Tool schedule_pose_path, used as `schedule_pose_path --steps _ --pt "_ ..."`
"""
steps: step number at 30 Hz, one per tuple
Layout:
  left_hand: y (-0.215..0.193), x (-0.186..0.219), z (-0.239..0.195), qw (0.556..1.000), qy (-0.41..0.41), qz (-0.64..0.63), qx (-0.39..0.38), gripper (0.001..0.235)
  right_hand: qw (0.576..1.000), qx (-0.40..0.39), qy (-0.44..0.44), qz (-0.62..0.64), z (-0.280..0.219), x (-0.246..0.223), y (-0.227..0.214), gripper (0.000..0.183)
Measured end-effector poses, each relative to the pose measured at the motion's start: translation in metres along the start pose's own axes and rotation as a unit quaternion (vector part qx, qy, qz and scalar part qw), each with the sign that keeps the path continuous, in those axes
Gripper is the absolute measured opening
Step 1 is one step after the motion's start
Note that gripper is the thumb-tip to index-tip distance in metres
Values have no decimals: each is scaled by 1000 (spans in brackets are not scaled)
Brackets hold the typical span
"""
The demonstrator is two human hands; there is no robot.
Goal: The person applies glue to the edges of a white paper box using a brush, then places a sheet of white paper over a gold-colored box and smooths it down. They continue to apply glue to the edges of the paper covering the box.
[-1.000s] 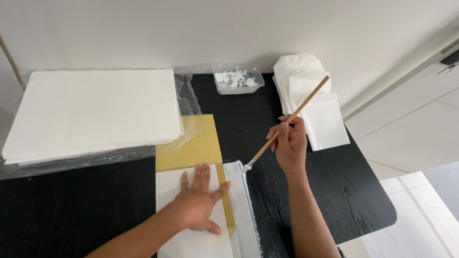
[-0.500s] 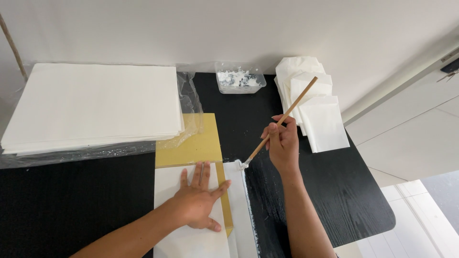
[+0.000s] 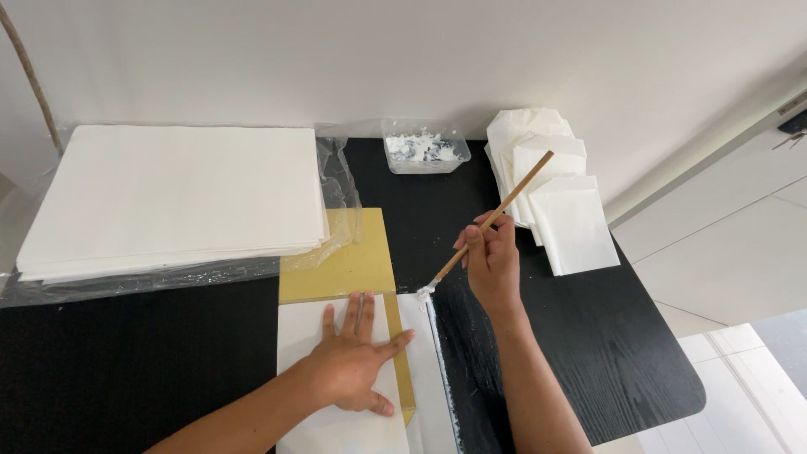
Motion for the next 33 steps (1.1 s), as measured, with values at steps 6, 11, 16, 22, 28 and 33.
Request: schedule_pose_path --steps 6,11,16,22,28,33 --pt "-2 -1 -2 1000 3 -10 6 103 999 42 -14 -11 1 1 -5 17" --pt "-2 0 -4 1000 -7 -9 -3 103 999 5 16 37 2 -5 -12 20" --pt "0 0 -1 1000 -4 -1 -5 103 1000 -10 16 -11 -1 -8 0 15" --pt "-3 -1 -2 1000 -10 -7 -3 103 999 46 -7 -7 2 -10 -7 15" --pt "-3 1 -2 1000 -17 -9 -9 103 998 -19 62 16 3 -15 -5 16" --pt "-3 0 -3 1000 -8 -11 -16 104 999 5 34 -22 0 -8 0 15"
Point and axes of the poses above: each hand's wrist, its own z-axis towards the middle knuckle, its own y-axis out of the palm, x = y × z, the point moved 4 cm from there along z, towards the middle knuckle, and after that the axes turned 9 degrees about -y, right-handed, at the moved point
